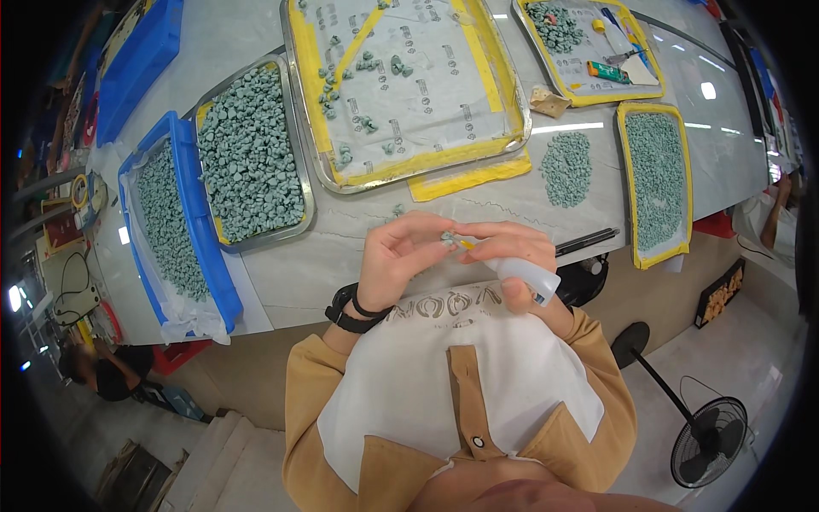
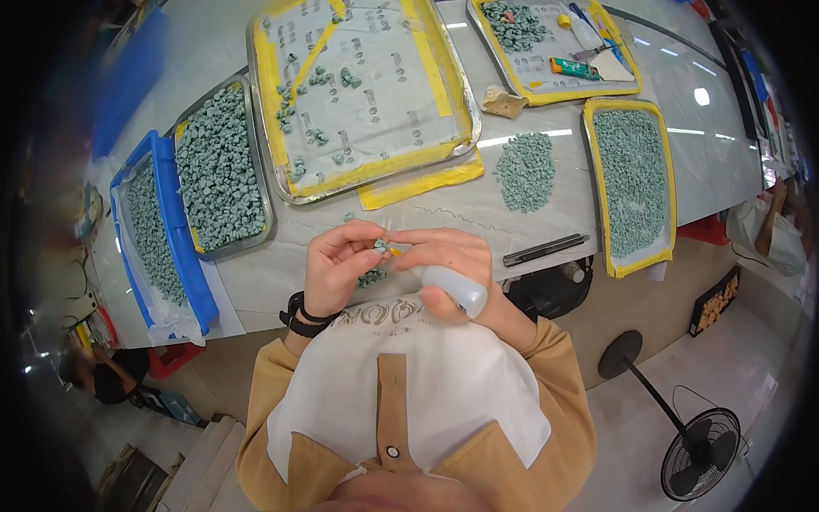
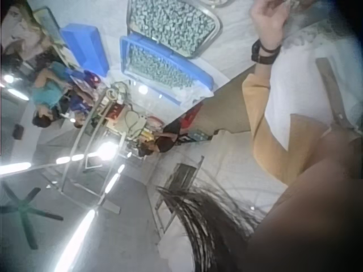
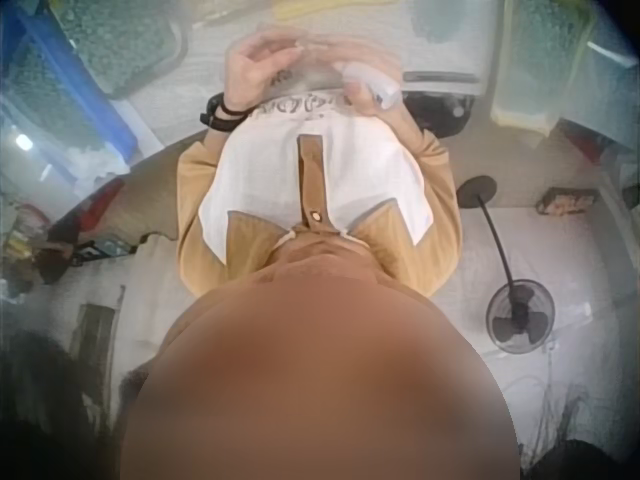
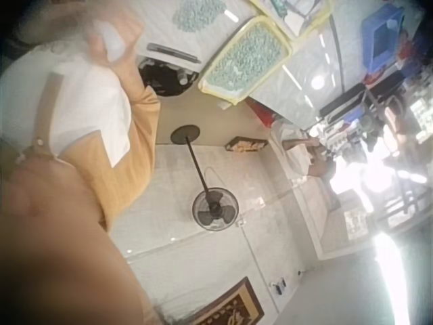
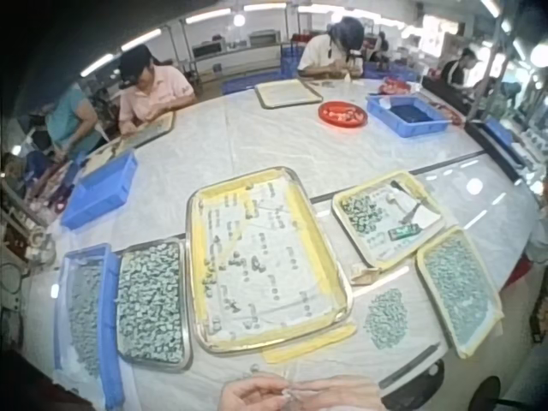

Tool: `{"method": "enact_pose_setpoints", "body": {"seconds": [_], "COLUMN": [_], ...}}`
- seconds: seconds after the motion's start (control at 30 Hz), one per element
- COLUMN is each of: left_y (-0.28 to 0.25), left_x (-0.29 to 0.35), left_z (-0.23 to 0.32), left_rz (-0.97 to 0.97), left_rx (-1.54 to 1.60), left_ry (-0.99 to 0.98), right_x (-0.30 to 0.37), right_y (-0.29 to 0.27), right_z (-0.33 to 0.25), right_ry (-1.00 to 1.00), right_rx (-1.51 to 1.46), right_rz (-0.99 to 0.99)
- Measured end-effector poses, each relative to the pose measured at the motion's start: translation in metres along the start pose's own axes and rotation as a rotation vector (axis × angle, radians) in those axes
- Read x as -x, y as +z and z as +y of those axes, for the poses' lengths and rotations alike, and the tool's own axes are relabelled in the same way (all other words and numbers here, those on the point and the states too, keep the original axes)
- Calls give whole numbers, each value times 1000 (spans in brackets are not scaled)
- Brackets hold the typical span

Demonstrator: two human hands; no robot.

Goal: Assemble small green flower-shaped plastic components using a squeeze bottle at a factory workbench.

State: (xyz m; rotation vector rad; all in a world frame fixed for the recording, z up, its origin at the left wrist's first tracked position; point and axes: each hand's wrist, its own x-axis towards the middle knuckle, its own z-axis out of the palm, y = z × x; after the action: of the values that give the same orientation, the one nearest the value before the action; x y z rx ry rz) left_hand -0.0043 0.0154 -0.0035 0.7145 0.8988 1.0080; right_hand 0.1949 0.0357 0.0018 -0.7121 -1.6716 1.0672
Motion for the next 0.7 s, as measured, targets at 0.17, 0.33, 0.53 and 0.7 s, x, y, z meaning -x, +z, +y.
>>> {"method": "enact_pose_setpoints", "body": {"seconds": [0.17, 0.33, 0.53, 0.7], "left_y": [0, 0, -1, 0], "left_x": [0, 0, 0, 0], "left_z": [-1, -1, -1, 0], "left_rz": [7, 4, -1, 16], "left_rx": [31, 17, 18, 20], "left_ry": [-12, -7, -12, -29], "right_x": [0, -1, -2, -1], "right_y": [-1, 1, 2, 2], "right_z": [0, 1, 0, 0], "right_ry": [-3, -18, -4, -11], "right_rx": [-4, 11, 22, 13], "right_rz": [-8, -6, -7, -4]}}
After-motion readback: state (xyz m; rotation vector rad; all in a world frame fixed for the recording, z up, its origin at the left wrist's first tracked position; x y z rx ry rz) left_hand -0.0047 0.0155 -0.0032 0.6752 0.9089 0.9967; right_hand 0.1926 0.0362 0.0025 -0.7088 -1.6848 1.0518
